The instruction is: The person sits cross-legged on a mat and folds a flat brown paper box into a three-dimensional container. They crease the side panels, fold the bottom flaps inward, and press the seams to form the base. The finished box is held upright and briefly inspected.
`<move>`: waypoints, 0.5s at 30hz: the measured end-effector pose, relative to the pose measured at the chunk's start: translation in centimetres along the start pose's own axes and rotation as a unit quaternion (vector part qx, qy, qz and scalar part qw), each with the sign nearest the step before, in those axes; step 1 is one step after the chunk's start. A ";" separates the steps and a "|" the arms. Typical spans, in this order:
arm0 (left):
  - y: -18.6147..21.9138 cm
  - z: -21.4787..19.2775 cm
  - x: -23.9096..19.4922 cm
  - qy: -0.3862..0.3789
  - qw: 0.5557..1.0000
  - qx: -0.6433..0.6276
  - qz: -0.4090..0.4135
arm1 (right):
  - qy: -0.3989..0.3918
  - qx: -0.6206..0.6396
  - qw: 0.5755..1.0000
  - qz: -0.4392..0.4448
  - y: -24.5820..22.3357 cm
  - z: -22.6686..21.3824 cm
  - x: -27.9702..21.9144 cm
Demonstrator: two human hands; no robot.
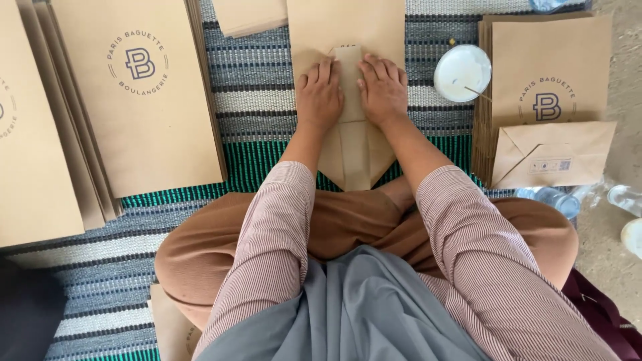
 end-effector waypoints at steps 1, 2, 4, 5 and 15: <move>0.2 -0.1 0.2 -0.007 1.000 0.011 0.005 | 0.013 -0.017 1.000 0.001 0.3 0.1 0.2; 0.3 -0.1 -0.2 -0.006 1.000 0.010 0.006 | 0.014 -0.019 1.000 0.002 0.2 -0.1 -0.3; -0.2 0.0 -0.2 -0.038 0.999 -0.027 0.021 | -0.017 -0.036 0.999 -0.014 -0.1 0.0 -0.1; -0.4 0.3 0.1 -0.042 0.999 -0.027 0.017 | -0.021 -0.033 0.999 -0.016 -0.2 -0.6 0.4; -0.9 0.6 0.3 -0.146 0.986 -0.074 -0.020 | -0.186 -0.069 0.980 -0.007 -0.9 -3.7 1.9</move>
Point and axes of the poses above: each hand's wrist, its own x-axis towards the middle knuckle, its own z-axis out of the palm, y = z × x, the point moved 2 cm from there along x, towards the middle knuckle, and after that the axes turned 12 degrees about -x, right-handed, at the moved point
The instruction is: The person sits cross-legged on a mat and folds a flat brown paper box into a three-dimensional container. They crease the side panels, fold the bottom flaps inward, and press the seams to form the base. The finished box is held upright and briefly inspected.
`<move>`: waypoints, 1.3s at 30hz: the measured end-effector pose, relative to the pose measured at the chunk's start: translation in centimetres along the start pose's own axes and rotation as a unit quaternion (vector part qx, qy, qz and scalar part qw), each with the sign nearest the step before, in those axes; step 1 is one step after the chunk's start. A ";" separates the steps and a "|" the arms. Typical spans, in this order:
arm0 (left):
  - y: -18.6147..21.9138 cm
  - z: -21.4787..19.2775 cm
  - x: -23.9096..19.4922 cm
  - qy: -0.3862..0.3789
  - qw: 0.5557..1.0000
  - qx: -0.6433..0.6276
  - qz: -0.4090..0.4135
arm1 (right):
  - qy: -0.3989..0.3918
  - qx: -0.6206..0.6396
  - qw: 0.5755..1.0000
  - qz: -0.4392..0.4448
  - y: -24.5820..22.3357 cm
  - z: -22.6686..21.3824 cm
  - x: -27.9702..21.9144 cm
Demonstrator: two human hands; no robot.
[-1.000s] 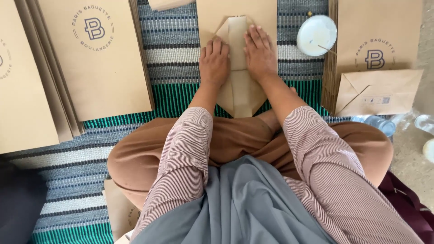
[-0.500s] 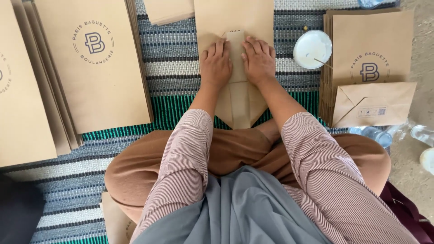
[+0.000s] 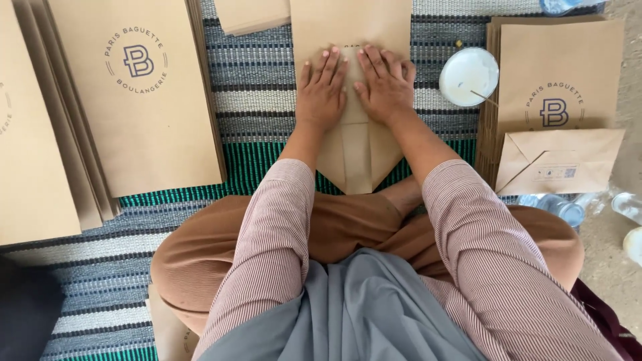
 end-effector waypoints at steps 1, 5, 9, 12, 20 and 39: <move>0.1 0.1 0.1 -0.009 1.000 -0.018 -0.002 | -0.012 0.003 1.000 0.002 0.1 0.0 -0.1; 0.3 0.7 -1.3 0.168 0.981 0.016 0.092 | -0.065 0.027 0.998 0.005 -0.4 -0.6 -0.7; 0.4 1.0 -1.2 0.190 0.976 0.032 0.105 | 0.141 0.017 0.989 -0.036 0.4 3.0 -0.6; 0.3 0.9 -2.6 0.093 0.993 -0.041 0.066 | 0.316 -0.040 0.943 -0.093 0.6 3.6 -1.5; 1.6 -1.4 -3.8 -0.109 0.994 -0.001 0.004 | 0.074 0.042 0.989 -0.122 0.8 4.1 -3.4; 1.9 1.4 -5.4 0.000 0.996 0.086 0.009 | 0.000 0.037 0.997 -0.064 -1.4 3.6 -5.3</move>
Point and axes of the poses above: each hand's wrist, its own x-axis towards the middle knuckle, its own z-axis out of the palm, y = z × x, the point moved 2 cm from there along x, towards the middle knuckle, and after that the axes turned 12 degrees about -x, right-handed, at the moved point
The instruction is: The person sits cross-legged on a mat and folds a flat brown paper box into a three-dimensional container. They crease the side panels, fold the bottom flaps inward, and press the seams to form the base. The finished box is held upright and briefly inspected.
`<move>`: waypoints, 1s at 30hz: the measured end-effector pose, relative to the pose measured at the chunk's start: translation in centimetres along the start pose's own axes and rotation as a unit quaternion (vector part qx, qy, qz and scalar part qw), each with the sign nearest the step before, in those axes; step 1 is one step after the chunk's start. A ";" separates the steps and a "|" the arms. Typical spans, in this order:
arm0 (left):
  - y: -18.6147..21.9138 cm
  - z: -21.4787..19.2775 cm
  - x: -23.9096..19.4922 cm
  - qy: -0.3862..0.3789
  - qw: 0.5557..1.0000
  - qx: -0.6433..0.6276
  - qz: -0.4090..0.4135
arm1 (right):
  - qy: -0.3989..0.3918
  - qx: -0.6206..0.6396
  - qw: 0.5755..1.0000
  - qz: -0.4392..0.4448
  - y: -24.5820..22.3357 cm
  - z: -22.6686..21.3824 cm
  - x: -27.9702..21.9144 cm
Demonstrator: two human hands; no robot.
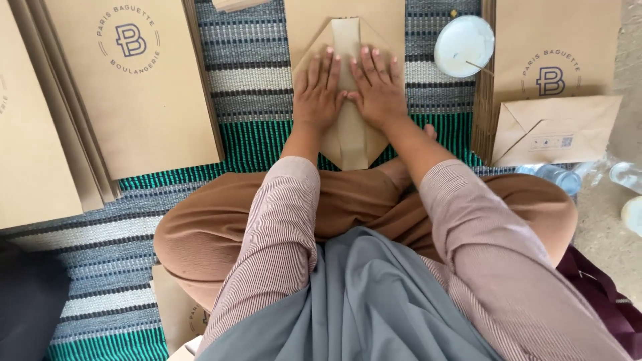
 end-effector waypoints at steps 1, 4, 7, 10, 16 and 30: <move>-0.2 1.2 -0.5 0.073 0.996 0.048 -0.006 | 0.010 0.003 1.000 0.020 -0.5 0.3 -0.4; 0.6 -1.2 -0.6 0.174 0.982 0.044 0.063 | 0.056 0.028 0.997 0.033 0.7 1.1 -0.6; 0.2 0.9 -0.9 0.180 0.983 -0.010 0.040 | 0.121 0.052 0.991 0.000 1.9 2.8 -0.4; 0.6 0.4 -1.2 0.011 0.996 -0.085 -0.037 | 0.021 0.003 0.999 0.041 1.3 0.7 0.7; 1.0 -2.1 -1.8 -0.068 0.994 -0.046 -0.068 | 0.120 -0.140 0.981 0.062 2.4 -0.4 2.6; 0.5 0.1 -3.8 -0.007 0.995 -0.103 -0.011 | 0.111 -0.006 0.990 0.082 -0.9 1.7 -2.6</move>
Point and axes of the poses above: each hand's wrist, its own x-axis towards the middle knuckle, its own z-axis out of the palm, y = z × x, the point moved 2 cm from there along x, towards the middle knuckle, and after that the axes turned 12 degrees about -x, right-handed, at the moved point
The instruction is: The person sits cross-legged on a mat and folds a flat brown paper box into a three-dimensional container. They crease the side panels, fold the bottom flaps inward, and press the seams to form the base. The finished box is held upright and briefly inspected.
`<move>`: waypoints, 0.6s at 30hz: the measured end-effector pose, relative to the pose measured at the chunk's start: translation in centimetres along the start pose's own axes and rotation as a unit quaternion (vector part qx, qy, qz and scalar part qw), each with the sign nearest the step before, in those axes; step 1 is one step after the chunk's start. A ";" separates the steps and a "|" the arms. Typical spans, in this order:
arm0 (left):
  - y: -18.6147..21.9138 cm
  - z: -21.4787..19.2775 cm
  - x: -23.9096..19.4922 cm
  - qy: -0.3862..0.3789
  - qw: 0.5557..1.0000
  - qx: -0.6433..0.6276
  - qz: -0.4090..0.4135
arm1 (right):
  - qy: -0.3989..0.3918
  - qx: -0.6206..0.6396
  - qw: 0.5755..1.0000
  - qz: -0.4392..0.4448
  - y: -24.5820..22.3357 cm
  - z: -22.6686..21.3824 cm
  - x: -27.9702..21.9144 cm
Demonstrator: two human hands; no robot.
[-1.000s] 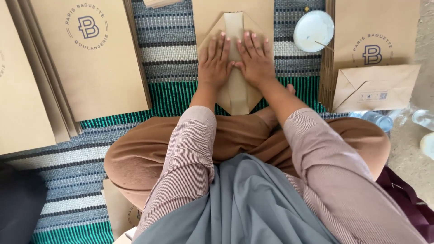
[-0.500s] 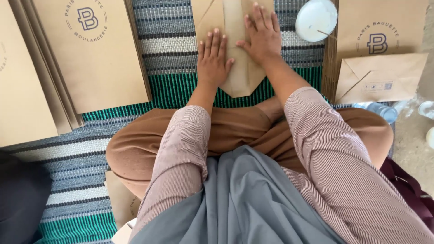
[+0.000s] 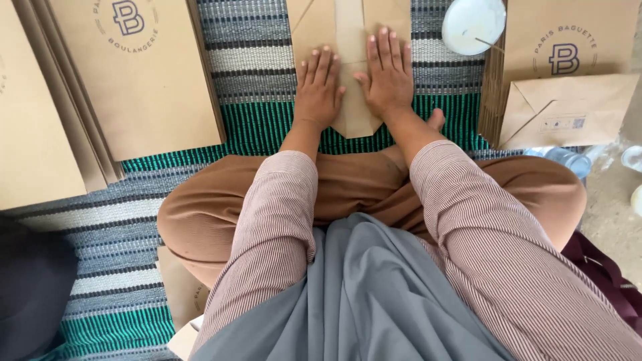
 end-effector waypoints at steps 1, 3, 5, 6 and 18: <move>0.0 -0.9 0.4 -0.071 0.997 0.009 0.000 | -0.044 0.004 0.999 0.008 0.1 -0.6 0.5; 0.6 -2.8 0.8 -0.129 0.992 0.012 -0.009 | 0.013 0.004 1.000 -0.014 0.1 -0.3 0.5; 0.8 -3.9 1.0 -0.189 0.982 0.015 -0.020 | 0.067 0.006 0.997 -0.037 0.5 -0.6 0.3; 0.7 -4.2 1.1 -0.220 0.975 -0.008 -0.017 | -0.008 0.019 0.999 -0.044 0.8 -0.7 0.5; 2.4 -6.7 1.1 -0.302 0.952 0.037 -0.038 | -0.274 -0.046 0.948 -0.156 2.4 -5.5 -2.8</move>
Point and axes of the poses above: each hand's wrist, its own x-axis towards the middle knuckle, its own z-axis out of the palm, y = z × x, the point moved 2 cm from there along x, towards the middle knuckle, and after that the axes turned 12 degrees about -x, right-handed, at the moved point
